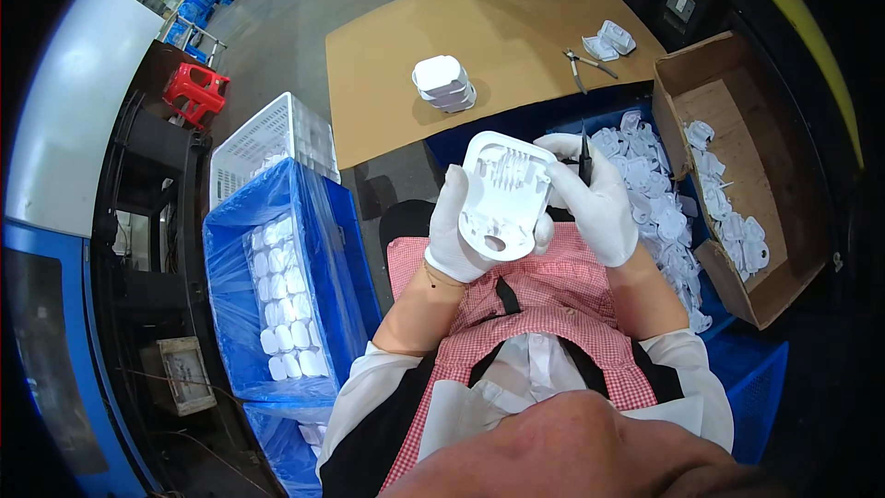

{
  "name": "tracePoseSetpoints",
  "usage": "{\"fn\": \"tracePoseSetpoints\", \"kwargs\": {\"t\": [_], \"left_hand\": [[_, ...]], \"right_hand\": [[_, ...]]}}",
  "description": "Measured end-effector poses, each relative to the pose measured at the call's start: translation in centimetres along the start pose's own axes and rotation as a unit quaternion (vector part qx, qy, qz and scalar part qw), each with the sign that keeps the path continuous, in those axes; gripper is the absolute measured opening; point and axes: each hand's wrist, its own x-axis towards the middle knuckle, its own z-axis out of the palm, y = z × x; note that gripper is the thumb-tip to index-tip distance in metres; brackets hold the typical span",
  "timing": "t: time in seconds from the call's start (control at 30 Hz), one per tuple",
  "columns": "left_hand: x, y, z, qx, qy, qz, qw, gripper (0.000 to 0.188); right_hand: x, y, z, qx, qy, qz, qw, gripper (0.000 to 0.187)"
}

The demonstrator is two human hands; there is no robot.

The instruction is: Inspect white plastic electronic housings using a precision tool and sort them into bins.

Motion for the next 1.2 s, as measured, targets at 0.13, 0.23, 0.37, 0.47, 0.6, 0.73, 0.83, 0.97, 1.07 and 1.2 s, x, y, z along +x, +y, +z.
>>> {"fn": "tracePoseSetpoints", "kwargs": {"t": [0.13, 0.23, 0.37, 0.47, 0.6, 0.73, 0.83, 0.97, 1.07, 1.2], "left_hand": [[-0.2, -0.4, 0.3, -0.043, 0.045, 0.002, 0.998, 0.09], [-0.1, -0.4, 0.6, -0.052, 0.072, 0.005, 0.996, 0.099], [0.1, 0.0, 0.9, 0.039, 0.066, 0.034, 0.996, 0.096], [0.2, 0.3, 0.6, 0.063, 0.088, 0.048, 0.993, 0.094], [0.2, 1.0, 1.2, 0.054, 0.109, 0.059, 0.991, 0.087], [0.0, 2.0, 1.0, -0.068, 0.145, -0.019, 0.987, 0.072], [0.0, 1.7, 0.7, -0.062, 0.115, -0.03, 0.991, 0.069], [0.1, 1.5, 1.4, -0.065, 0.108, -0.038, 0.991, 0.069], [0.1, 1.5, 1.5, -0.062, 0.108, -0.037, 0.991, 0.069], [0.2, 1.6, 2.0, -0.072, 0.126, -0.044, 0.988, 0.069]], "right_hand": [[0.2, -0.9, -0.1, -0.023, -0.008, -0.003, 1.0, 0.023], [0.3, -1.1, -0.2, -0.024, -0.016, 0.015, 0.999, 0.023], [0.3, -0.6, 0.3, -0.054, 0.023, -0.041, 0.997, 0.03], [0.0, 0.1, -0.9, -0.1, 0.052, -0.105, 0.988, 0.032], [-0.9, -0.2, -1.6, -0.269, 0.01, -0.316, 0.91, 0.037], [-2.3, -1.1, -1.0, -0.359, -0.076, -0.288, 0.885, 0.037], [-2.1, -1.9, -1.0, -0.419, -0.124, -0.277, 0.856, 0.038], [-2.1, -2.2, -1.0, -0.414, -0.128, -0.262, 0.862, 0.037], [-2.1, -2.6, -1.0, -0.416, -0.132, -0.269, 0.858, 0.036], [-2.0, -2.7, -1.0, -0.421, -0.133, -0.269, 0.856, 0.036]]}}
